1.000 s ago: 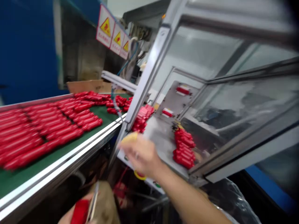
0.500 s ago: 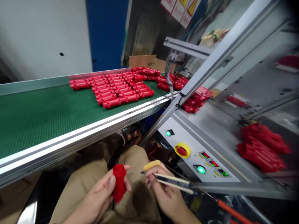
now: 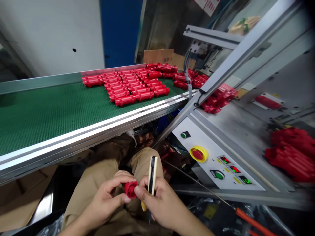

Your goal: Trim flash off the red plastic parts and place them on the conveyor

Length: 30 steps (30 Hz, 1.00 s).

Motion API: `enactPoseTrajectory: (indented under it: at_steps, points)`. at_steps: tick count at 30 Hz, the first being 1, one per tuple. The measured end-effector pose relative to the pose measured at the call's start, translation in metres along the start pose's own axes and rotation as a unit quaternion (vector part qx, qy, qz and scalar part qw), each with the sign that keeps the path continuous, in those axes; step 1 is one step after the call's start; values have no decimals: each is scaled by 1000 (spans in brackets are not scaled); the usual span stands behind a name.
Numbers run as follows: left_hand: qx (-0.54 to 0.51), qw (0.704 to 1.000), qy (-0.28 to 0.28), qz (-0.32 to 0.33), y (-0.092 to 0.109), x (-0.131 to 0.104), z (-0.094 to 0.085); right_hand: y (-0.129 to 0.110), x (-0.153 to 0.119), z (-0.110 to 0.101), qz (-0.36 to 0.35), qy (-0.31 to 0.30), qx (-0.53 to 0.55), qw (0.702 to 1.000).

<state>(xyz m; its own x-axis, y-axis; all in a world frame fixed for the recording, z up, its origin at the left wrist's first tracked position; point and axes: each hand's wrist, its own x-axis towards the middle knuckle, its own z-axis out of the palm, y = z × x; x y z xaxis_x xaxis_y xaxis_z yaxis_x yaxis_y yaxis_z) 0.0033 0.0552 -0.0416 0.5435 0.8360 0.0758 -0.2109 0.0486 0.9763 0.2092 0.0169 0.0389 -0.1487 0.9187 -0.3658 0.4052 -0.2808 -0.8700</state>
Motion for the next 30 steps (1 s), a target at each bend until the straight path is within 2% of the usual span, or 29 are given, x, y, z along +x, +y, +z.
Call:
enactPoseTrajectory:
  at_steps: [2,4,6,7,9,11,13,16,21,24,30]
  points:
    - [41,999,11,11,2,0,-3,0,-1,2,-50,22,-73,996]
    - [43,996,79,9,3,-1,-2,1,-4,5,-134,70,-139,979]
    - [-55,987,149,-35,4,-4,4,3,-6,10,-231,116,-188,948]
    - [-136,974,165,-72,5,-5,9,5,-7,12,-271,128,-209,931]
    - [-290,933,158,-142,9,-7,19,9,-7,13,-322,131,-253,903]
    - [-366,902,162,-163,16,-7,26,13,-8,11,-340,125,-288,886]
    - [-382,894,180,-149,25,-4,28,16,-9,4,-345,145,-274,886]
    - [-367,900,190,-137,36,1,26,16,-15,-8,-358,164,-178,902]
    - [-332,904,222,-155,43,3,26,17,-25,-7,-397,77,-43,914]
    - [-326,900,238,-165,43,1,29,21,-23,1,-402,88,-9,911]
    - [-323,904,234,-154,39,2,29,30,-15,6,-428,89,-7,899]
